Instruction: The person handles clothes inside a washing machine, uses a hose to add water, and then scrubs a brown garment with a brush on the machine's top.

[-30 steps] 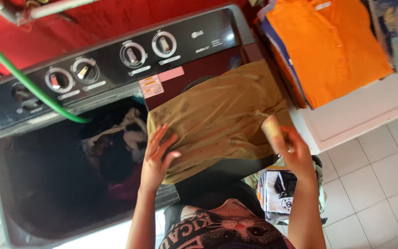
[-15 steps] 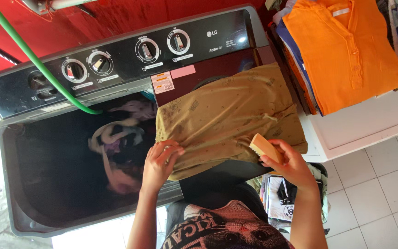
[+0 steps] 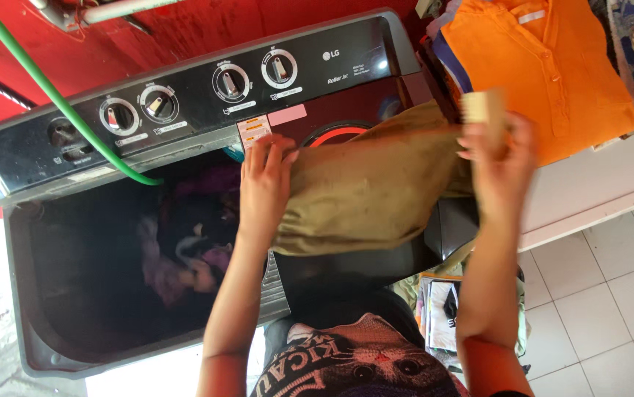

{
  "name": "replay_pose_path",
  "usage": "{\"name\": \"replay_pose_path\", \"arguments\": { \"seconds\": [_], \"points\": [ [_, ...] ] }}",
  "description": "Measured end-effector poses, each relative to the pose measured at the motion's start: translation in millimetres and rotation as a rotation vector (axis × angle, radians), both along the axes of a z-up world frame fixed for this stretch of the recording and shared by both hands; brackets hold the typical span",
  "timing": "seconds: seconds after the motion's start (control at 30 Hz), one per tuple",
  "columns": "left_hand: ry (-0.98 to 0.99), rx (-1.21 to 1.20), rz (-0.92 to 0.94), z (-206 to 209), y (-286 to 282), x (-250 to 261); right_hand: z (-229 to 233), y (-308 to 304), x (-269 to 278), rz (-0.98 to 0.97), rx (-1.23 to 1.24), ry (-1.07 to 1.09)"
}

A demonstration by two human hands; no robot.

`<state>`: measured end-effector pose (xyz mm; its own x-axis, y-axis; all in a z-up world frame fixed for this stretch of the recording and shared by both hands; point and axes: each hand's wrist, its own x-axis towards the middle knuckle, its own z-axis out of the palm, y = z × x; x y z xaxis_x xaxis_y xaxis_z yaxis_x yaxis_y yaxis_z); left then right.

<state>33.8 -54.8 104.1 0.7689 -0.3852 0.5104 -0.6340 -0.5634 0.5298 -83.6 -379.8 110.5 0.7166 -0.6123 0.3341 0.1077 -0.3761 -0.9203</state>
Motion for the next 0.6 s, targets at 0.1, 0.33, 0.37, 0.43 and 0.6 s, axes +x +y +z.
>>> {"name": "replay_pose_path", "arguments": {
  "seconds": [0.1, 0.33, 0.37, 0.43, 0.6],
  "points": [
    [-0.063, 0.092, 0.072, -21, -16, -8, -22, 34, 9, 0.009, -0.149, 0.135],
    [0.050, 0.425, 0.099, -59, -5, -52, -61, 71, 27, 0.045, -0.559, 0.272],
    [0.050, 0.423, 0.100, -60, -3, -60, -58, 74, 28, 0.020, -0.598, 0.245],
    [0.158, 0.423, 0.087, -58, 2, -75, -48, 91, 22, 0.023, -0.607, 0.218],
    [0.211, 0.376, 0.168, -62, 6, -68, -40, 160, 12, 0.285, -0.550, 0.138]
  ]
}}
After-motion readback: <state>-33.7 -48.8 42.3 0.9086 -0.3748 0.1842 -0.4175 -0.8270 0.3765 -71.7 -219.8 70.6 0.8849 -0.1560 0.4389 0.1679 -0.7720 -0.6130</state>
